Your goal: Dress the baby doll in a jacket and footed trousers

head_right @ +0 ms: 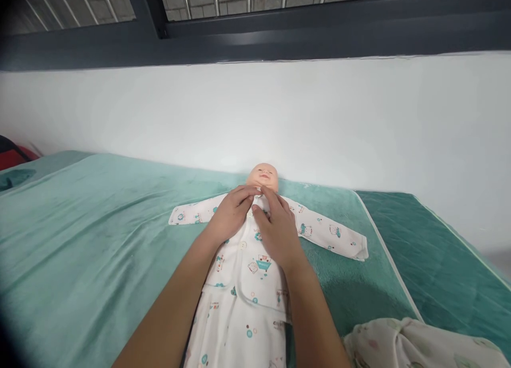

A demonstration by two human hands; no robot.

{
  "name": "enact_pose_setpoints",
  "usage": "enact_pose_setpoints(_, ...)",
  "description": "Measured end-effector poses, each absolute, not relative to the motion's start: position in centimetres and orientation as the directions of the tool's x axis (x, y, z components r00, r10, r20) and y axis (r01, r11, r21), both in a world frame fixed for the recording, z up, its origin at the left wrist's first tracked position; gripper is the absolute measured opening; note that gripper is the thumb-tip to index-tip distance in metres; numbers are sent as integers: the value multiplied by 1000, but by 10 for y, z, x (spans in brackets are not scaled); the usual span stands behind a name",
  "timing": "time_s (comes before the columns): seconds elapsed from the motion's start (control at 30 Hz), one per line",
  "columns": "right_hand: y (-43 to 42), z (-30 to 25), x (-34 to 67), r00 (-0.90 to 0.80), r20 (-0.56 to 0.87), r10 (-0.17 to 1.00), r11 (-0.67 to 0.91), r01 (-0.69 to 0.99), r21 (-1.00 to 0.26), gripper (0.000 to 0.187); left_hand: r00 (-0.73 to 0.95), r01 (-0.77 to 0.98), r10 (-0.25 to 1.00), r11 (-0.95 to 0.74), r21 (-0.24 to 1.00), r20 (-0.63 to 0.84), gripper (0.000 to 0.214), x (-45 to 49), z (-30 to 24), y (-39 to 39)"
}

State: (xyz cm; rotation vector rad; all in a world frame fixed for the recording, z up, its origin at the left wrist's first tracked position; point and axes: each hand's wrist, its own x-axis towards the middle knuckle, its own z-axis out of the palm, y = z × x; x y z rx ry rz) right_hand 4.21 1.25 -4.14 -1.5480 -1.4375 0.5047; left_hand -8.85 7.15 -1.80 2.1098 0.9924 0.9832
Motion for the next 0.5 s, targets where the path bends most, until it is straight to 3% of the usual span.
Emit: enact_pose_setpoints(0.5,11,-38,41,224,318,921,128,597,-792,42,434,362,823,-532,766,366,34,-88,-20,72)
